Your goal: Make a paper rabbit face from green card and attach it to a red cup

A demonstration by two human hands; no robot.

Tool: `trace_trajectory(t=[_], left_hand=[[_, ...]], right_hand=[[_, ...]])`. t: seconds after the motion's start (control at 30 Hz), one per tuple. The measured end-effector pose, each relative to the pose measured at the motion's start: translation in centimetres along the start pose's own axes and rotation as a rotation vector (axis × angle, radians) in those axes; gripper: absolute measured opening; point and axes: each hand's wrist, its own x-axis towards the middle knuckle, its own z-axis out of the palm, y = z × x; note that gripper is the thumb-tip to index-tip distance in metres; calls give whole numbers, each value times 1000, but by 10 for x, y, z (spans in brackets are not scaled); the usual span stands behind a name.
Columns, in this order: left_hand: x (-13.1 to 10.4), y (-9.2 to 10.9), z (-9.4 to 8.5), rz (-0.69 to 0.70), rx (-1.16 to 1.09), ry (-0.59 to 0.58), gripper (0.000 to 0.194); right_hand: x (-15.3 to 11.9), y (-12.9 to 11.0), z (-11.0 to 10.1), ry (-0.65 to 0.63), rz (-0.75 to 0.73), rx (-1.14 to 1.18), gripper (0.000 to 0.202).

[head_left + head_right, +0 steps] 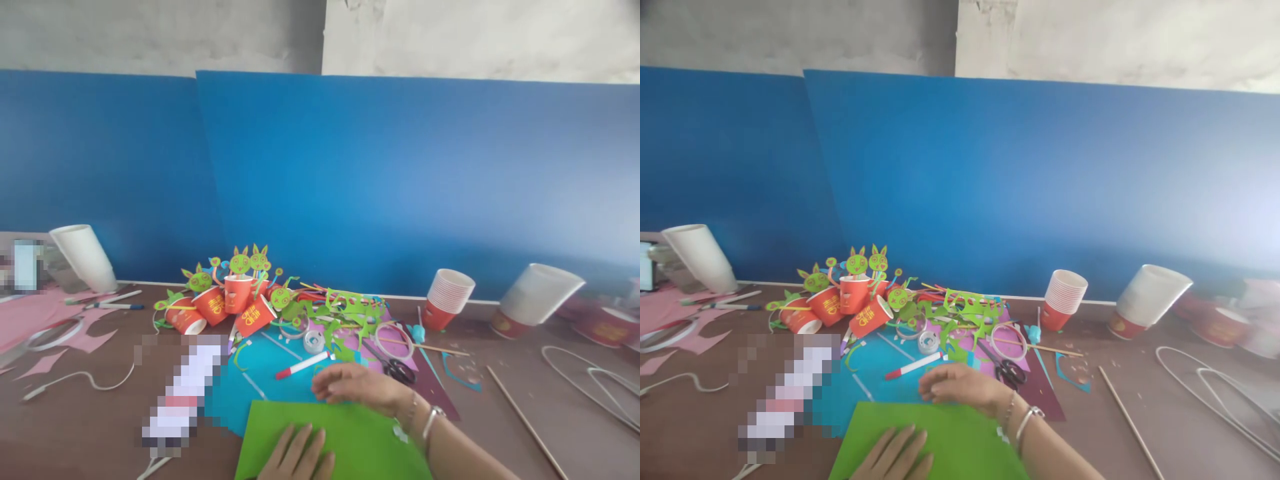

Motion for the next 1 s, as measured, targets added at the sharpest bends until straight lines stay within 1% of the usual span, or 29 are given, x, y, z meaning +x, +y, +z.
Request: trace_trajectory(t=[0.03,0.1,0.13,0.17,0.2,0.27,0.37,0.4,0.43,0.5,0.57,0.63,0.7,0.73,0.77,0.8,0.87,0.9,0.97,1.0], left_hand=[[-1,1,3,5,3,-25,29],[-1,1,6,18,5,-60,30],[0,1,8,24,3,-71,31],[2,1,9,27,-2,-74,31],[4,2,11,22,-8,-71,31],[11,4,14,-4,-30,-62,31],[23,10,21,-40,-80,-79,30],[27,12,23,-53,-98,-91,31],[29,14,25,-67,-122,-104,31],[30,15,28,-84,-157,-112,33],[26,14,29,-97,-187,-125,37],[22,10,27,-135,-224,-174,43],[18,6,25,-190,-260,-222,44],[17,5,24,-205,-270,-231,43],[17,4,23,-201,-274,-230,42],[18,5,23,-181,-274,-219,44],[21,6,22,-126,-274,-190,51],[24,7,21,-112,-285,-168,52],[29,4,13,-137,-350,-109,37],[32,-1,7,-181,-404,-73,26]], right_hand=[[9,2,2,52,15,-35,36],[22,6,-1,277,-75,-101,35],[26,7,-5,363,-105,-161,35],[29,6,-9,452,-101,-258,33],[31,4,-12,525,-92,-344,30],[35,-2,-14,618,-71,-481,28],[45,-11,-5,680,-105,-621,29],[50,-14,-2,696,-119,-702,34],[56,-15,2,715,-119,-894,40],[66,-18,6,727,-99,-986,45],[73,-21,6,731,-80,-1017,46],[72,-25,5,757,-92,-1033,47],[64,-30,7,816,-153,-1027,49],[59,-31,9,851,-189,-989,48],[53,-32,13,841,-225,-930,48],[47,-31,18,786,-251,-864,48],[36,-26,29,604,-255,-770,49],[31,-22,34,545,-254,-739,48],[22,-13,43,459,-263,-725,51],[19,-8,46,443,-268,-731,52]])
